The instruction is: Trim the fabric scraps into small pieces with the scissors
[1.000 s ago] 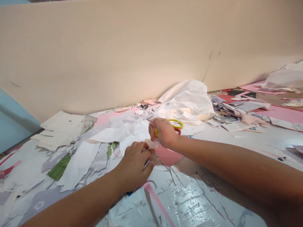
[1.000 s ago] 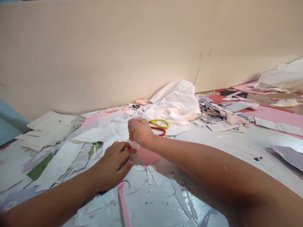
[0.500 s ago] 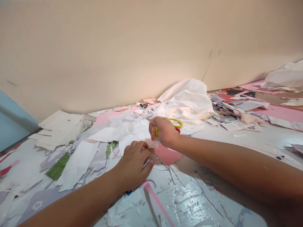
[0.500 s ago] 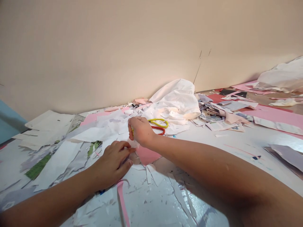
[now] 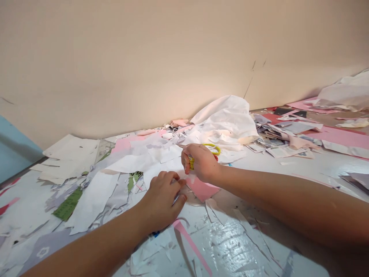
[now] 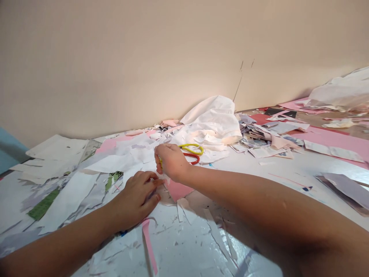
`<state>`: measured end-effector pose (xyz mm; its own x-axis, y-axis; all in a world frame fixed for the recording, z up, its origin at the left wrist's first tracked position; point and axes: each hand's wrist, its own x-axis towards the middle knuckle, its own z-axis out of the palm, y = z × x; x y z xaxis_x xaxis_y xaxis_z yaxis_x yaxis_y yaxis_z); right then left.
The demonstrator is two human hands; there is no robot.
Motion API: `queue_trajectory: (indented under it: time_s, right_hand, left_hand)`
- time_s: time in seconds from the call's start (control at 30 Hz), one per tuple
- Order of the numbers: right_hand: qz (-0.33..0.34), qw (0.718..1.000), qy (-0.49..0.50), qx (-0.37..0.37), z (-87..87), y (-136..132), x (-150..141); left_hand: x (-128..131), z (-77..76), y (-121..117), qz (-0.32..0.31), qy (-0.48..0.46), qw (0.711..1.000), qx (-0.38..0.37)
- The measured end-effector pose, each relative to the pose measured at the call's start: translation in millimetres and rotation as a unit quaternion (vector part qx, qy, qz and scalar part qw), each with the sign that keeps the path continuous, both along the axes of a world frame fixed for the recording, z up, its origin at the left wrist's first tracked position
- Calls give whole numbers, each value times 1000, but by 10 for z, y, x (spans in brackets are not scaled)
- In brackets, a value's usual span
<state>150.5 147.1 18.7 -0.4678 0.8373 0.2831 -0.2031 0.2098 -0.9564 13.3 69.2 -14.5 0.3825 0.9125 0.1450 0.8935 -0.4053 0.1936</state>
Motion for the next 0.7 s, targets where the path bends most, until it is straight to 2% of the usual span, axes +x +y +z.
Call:
queue_trajectory:
  time_s: [0.7]
  right_hand:
    - [-2,995,-88,48,1,-159,203]
  left_hand:
    - [11,8,5,-2,11,1000,1]
